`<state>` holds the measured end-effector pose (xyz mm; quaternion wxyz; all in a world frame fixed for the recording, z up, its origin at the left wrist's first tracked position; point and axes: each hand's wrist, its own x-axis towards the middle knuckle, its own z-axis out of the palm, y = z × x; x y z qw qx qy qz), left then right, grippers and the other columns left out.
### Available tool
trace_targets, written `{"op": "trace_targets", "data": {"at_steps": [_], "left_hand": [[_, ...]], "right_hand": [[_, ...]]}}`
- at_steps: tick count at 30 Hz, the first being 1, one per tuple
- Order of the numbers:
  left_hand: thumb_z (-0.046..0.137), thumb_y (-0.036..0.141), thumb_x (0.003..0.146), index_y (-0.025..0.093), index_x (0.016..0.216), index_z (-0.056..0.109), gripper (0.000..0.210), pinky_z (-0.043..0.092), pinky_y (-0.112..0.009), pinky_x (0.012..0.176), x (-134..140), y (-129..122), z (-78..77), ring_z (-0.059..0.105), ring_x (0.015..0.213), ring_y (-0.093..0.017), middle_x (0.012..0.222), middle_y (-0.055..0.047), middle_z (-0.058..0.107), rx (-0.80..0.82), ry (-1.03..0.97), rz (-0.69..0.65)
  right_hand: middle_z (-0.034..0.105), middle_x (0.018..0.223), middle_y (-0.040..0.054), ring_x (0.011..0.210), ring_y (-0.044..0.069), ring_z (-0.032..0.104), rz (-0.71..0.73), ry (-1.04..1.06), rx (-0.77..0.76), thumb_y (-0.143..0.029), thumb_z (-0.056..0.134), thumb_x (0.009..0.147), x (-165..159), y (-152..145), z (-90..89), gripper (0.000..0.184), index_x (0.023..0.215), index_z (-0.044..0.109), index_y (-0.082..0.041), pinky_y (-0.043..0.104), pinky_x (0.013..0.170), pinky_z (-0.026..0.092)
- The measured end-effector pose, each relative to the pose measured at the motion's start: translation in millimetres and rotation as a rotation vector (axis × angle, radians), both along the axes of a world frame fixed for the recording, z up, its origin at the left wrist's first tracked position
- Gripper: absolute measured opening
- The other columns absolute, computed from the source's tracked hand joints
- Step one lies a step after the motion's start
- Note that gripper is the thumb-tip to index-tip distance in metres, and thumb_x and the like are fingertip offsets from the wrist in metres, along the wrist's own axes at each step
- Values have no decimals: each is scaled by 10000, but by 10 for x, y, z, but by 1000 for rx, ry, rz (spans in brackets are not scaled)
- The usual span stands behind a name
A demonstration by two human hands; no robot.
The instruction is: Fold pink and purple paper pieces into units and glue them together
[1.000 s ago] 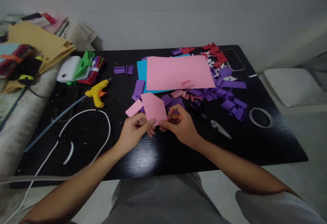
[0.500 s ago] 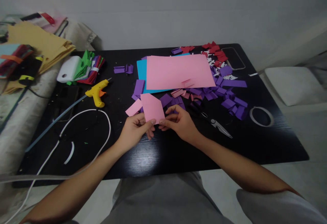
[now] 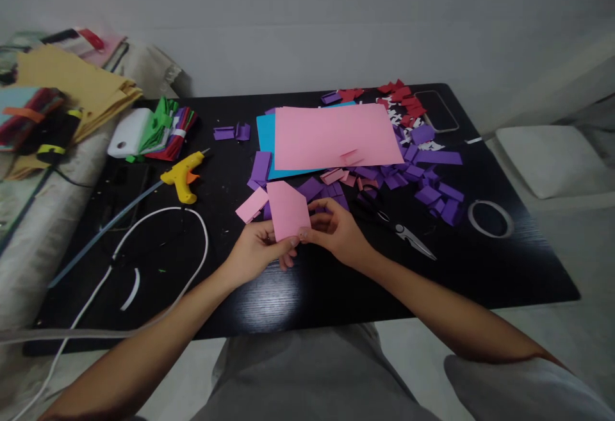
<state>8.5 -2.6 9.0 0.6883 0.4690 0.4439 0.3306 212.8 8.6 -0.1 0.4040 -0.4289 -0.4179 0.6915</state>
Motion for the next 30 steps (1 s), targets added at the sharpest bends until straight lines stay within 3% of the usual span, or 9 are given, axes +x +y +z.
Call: {"op": "trace_targets", "data": {"at_steps": [7, 10, 13, 17, 20, 24, 30], "left_hand": [[800, 416, 883, 129, 891, 706, 303, 584, -241, 542, -24, 8, -14, 698, 552, -139, 689, -32, 735, 75, 39, -54], [814, 335, 876, 175, 1070, 648, 301, 557, -204, 639, -34, 44, 14, 675, 636, -98, 773, 11, 732, 218, 37, 175], [847, 239, 831, 234, 1200, 542, 479, 493, -161, 621, -31, 69, 24, 591, 589, -60, 714, 86, 656, 298, 13, 339], [841, 213, 817, 244, 1229, 513, 528, 481, -164, 592, -15, 58, 12, 580, 569, -66, 690, 90, 633, 314, 15, 273], [848, 191, 796, 255, 1259, 498, 584, 480, -166, 582, -4, 39, 5, 588, 569, -69, 715, 83, 647, 308, 26, 247], [844, 197, 799, 259, 1266, 488, 590, 468, -157, 560, 2, 35, 3, 563, 540, -57, 714, 90, 628, 286, 20, 239], [861, 206, 791, 261, 1198, 482, 559, 480, -136, 566, 4, 38, -5, 565, 551, -43, 743, 94, 623, 277, -4, 243]], "right_hand": [[729, 781, -43, 720, 170, 739, -3, -22, 67, -352, 964, 686, 10, 9, -32, 597, 1133, 583, -239, 341, 765, 630], [729, 814, -46, 755, 174, 739, 23, 0, 86, -340, 962, 693, 2, -21, -36, 716, 1275, 551, -266, 339, 778, 631], [745, 965, -12, 794, 164, 731, 50, -4, 91, -327, 950, 716, -8, -43, -21, 761, 1361, 546, -302, 319, 769, 627], [739, 1098, 43, 969, 194, 730, -10, -59, 182, -393, 855, 830, -13, -37, 1, 426, 1189, 662, -267, 338, 866, 624], [740, 1080, 45, 1003, 199, 724, -60, -127, 238, -392, 819, 864, -11, -32, 3, 285, 1075, 690, -252, 329, 870, 616], [736, 967, 18, 913, 178, 732, -76, -135, 227, -365, 830, 858, -13, -44, -6, 288, 1070, 672, -249, 309, 829, 605], [762, 1022, 39, 959, 193, 743, -94, -138, 231, -367, 841, 850, -11, -54, -9, 281, 1044, 683, -239, 318, 835, 604]]}}
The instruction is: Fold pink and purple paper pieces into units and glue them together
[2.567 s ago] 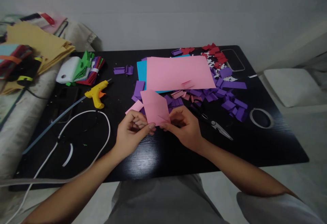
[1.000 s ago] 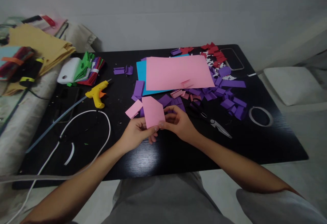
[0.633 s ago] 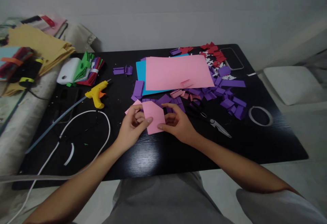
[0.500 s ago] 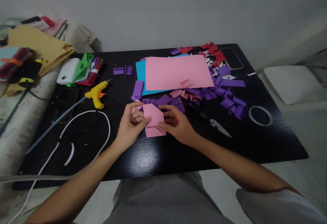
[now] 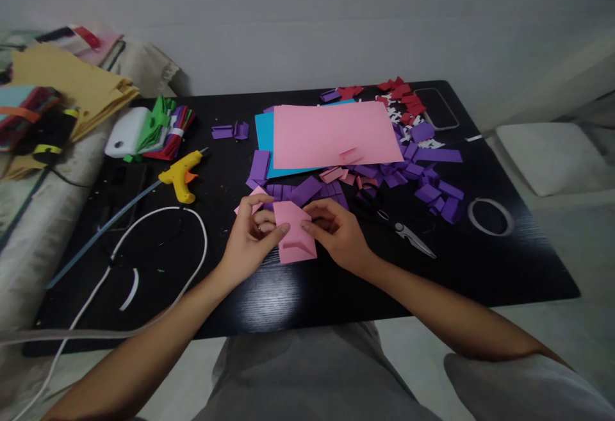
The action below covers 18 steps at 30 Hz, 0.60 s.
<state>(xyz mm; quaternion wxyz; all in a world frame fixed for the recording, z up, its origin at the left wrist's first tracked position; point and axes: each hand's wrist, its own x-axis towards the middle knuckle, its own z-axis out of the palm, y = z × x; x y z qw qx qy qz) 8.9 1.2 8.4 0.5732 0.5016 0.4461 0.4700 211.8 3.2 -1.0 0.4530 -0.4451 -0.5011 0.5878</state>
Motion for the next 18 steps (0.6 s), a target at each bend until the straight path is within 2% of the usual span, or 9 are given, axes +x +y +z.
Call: {"op": "trace_targets", "data": {"at_steps": [9, 14, 16, 18], "left_hand": [[850, 203, 801, 258, 1144, 474, 512, 531, -139, 583, -7, -10, -22, 626, 584, -48, 867, 48, 712, 16, -17, -6], [796, 229, 860, 265, 1242, 485, 493, 564, -179, 591, -37, -19, -57, 678, 632, -81, 972, 7, 728, 88, 14, -22], [757, 222, 892, 249, 1234, 552, 400, 552, -191, 580, -53, -27, -51, 670, 624, -83, 1018, -19, 733, 127, 55, -36], [721, 208, 913, 219, 1123, 645, 224, 523, -197, 562, -66, -32, -32, 639, 592, -83, 952, -17, 728, 165, 122, -46]], "right_hand": [[737, 910, 9, 875, 185, 727, -18, 3, -4, -368, 840, 836, -4, 2, -6, 233, 949, 671, -254, 319, 791, 594], [716, 870, 8, 834, 185, 695, -21, -18, 9, -372, 819, 825, 1, 18, -29, 211, 869, 656, -246, 335, 790, 591], [714, 864, 9, 823, 183, 685, -18, -14, 4, -364, 810, 822, 2, 23, -28, 194, 863, 663, -243, 332, 778, 586], [712, 852, 8, 810, 181, 679, -15, -11, -4, -346, 804, 818, 3, 23, -17, 172, 854, 672, -242, 326, 762, 581]]}}
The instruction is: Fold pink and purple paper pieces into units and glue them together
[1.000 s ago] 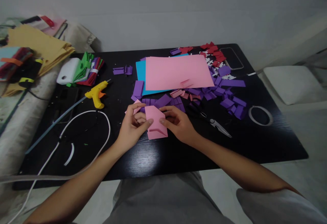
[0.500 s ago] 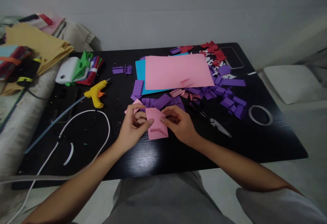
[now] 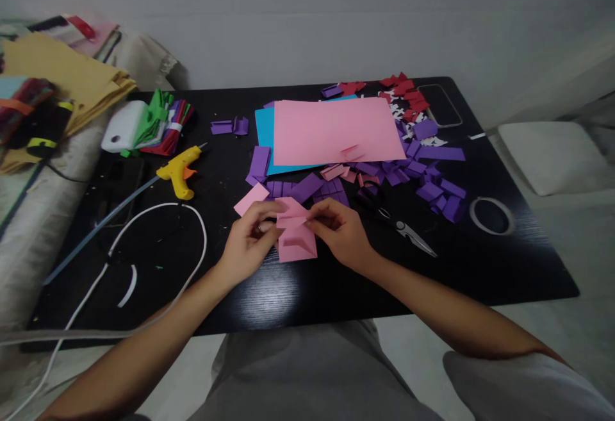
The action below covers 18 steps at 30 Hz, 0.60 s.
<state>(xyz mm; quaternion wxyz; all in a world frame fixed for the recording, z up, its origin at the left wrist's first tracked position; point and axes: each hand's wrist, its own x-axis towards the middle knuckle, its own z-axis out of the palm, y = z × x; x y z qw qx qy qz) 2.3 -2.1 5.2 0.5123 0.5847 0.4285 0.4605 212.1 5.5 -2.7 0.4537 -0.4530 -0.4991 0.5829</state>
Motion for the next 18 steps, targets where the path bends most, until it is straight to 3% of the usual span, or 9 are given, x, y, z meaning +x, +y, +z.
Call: {"op": "trace_targets", "data": {"at_steps": [3, 7, 12, 18], "left_hand": [[694, 175, 905, 196, 944, 712, 48, 455, -193, 531, -13, 1, 40, 566, 540, -79, 785, 8, 688, 43, 83, 20], [700, 172, 877, 190, 900, 741, 51, 383, -190, 506, -25, 8, 64, 476, 511, -67, 760, 10, 691, 67, 131, 61], [669, 188, 900, 187, 899, 761, 92, 458, -216, 574, -44, 0, 47, 611, 625, -113, 903, -43, 773, 153, 227, 73], [556, 150, 981, 201, 955, 769, 221, 538, -269, 748, -74, -26, 45, 718, 843, -168, 982, -59, 785, 254, 306, 57]], "right_hand": [[710, 846, 5, 802, 174, 676, 10, 34, -22, -313, 799, 811, 5, -9, 36, 142, 852, 684, -239, 312, 746, 579], [721, 878, -3, 793, 164, 689, 48, 132, -118, -372, 818, 820, 16, -15, 79, 217, 931, 683, -245, 299, 726, 608], [745, 829, -7, 714, 154, 708, 93, 174, -264, -538, 865, 789, 10, 19, 57, 398, 982, 705, -229, 293, 675, 636], [781, 828, 5, 733, 171, 729, 96, 108, -233, -488, 946, 704, 3, 24, 37, 360, 875, 784, -216, 318, 729, 649]]}}
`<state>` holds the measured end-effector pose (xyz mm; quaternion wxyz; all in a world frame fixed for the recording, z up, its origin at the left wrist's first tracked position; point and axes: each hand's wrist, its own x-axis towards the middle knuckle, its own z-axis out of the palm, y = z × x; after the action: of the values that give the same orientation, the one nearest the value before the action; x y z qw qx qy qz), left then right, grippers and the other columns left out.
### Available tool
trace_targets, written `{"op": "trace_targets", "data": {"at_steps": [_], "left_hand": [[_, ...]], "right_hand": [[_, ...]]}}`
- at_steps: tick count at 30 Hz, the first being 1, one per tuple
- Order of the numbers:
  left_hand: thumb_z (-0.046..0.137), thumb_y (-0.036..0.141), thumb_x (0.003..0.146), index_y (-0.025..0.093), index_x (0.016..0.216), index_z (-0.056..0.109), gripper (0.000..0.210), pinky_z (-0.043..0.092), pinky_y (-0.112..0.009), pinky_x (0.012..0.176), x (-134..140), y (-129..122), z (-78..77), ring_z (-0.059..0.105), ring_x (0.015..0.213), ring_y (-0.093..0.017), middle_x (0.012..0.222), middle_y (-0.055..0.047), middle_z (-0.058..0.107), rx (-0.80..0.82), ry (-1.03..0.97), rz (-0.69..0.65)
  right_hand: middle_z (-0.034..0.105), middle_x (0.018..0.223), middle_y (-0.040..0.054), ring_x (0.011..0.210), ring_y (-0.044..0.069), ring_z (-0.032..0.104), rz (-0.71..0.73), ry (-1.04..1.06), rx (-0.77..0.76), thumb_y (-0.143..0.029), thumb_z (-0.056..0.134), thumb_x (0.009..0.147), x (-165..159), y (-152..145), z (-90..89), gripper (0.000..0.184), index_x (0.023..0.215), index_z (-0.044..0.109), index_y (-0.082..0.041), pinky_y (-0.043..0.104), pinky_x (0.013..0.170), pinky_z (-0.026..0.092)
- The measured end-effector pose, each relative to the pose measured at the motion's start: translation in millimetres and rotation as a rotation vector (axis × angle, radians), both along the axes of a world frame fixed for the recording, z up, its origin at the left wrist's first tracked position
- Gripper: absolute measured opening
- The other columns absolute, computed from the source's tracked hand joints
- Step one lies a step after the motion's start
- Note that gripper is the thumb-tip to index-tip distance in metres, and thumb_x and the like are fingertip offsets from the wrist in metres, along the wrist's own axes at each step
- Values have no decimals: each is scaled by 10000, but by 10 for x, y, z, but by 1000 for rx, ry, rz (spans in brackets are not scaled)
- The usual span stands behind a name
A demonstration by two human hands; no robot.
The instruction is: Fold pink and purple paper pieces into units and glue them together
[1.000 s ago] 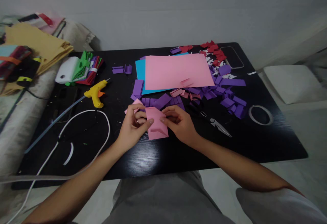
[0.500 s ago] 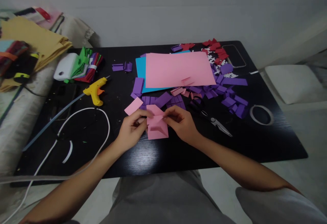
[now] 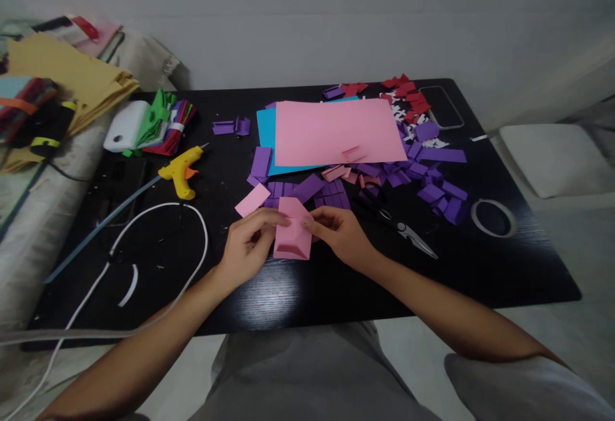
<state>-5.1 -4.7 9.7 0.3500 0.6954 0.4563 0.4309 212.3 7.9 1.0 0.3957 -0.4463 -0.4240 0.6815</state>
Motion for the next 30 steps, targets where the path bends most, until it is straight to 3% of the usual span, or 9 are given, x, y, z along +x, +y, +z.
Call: {"op": "trace_targets", "data": {"at_steps": [4, 6, 10, 14, 20, 30], "left_hand": [[641, 281, 992, 222, 1096, 672, 124, 546, -251, 719, 37, -4, -10, 679, 761, -140, 920, -19, 741, -162, -213, 35], [742, 332, 938, 227, 1139, 623, 256, 541, -240, 697, 75, 8, -20, 670, 729, -133, 871, -1, 726, -258, -331, 14], [867, 352, 830, 194, 1018, 687, 304, 490, -217, 628, 124, 36, -20, 599, 634, -108, 744, 27, 676, -402, -325, -10], [864, 358, 826, 174, 799, 701, 248, 419, -192, 554, 120, 42, 17, 505, 555, -81, 622, 52, 593, -365, -242, 17], [801, 343, 876, 171, 829, 725, 193, 442, -190, 548, 124, 23, 24, 538, 561, -89, 650, 34, 641, -306, -194, -6], [748, 352, 927, 175, 749, 670, 264, 360, -186, 489, 110, 22, 5, 424, 517, -78, 579, 54, 503, -201, -122, -10]], "right_hand": [[778, 795, 2, 720, 177, 719, -57, -65, 106, -493, 920, 748, -2, -31, 17, 309, 848, 791, -230, 313, 704, 619], [776, 788, 3, 713, 181, 710, -67, -119, 168, -492, 899, 780, -4, -48, 21, 287, 850, 791, -235, 312, 687, 597], [770, 795, 6, 713, 180, 694, -70, -182, 232, -467, 883, 809, -6, -72, 10, 258, 868, 789, -234, 310, 680, 558], [762, 805, 10, 727, 184, 689, -66, -187, 232, -467, 890, 796, -12, -74, 0, 275, 879, 782, -228, 309, 684, 553], [764, 818, 16, 731, 164, 687, -46, -151, 240, -503, 876, 806, -29, -65, -4, 319, 861, 787, -202, 282, 692, 560], [766, 770, 10, 675, 150, 672, -61, -168, 299, -481, 870, 829, -30, -74, 14, 276, 839, 807, -212, 268, 634, 536]]}}
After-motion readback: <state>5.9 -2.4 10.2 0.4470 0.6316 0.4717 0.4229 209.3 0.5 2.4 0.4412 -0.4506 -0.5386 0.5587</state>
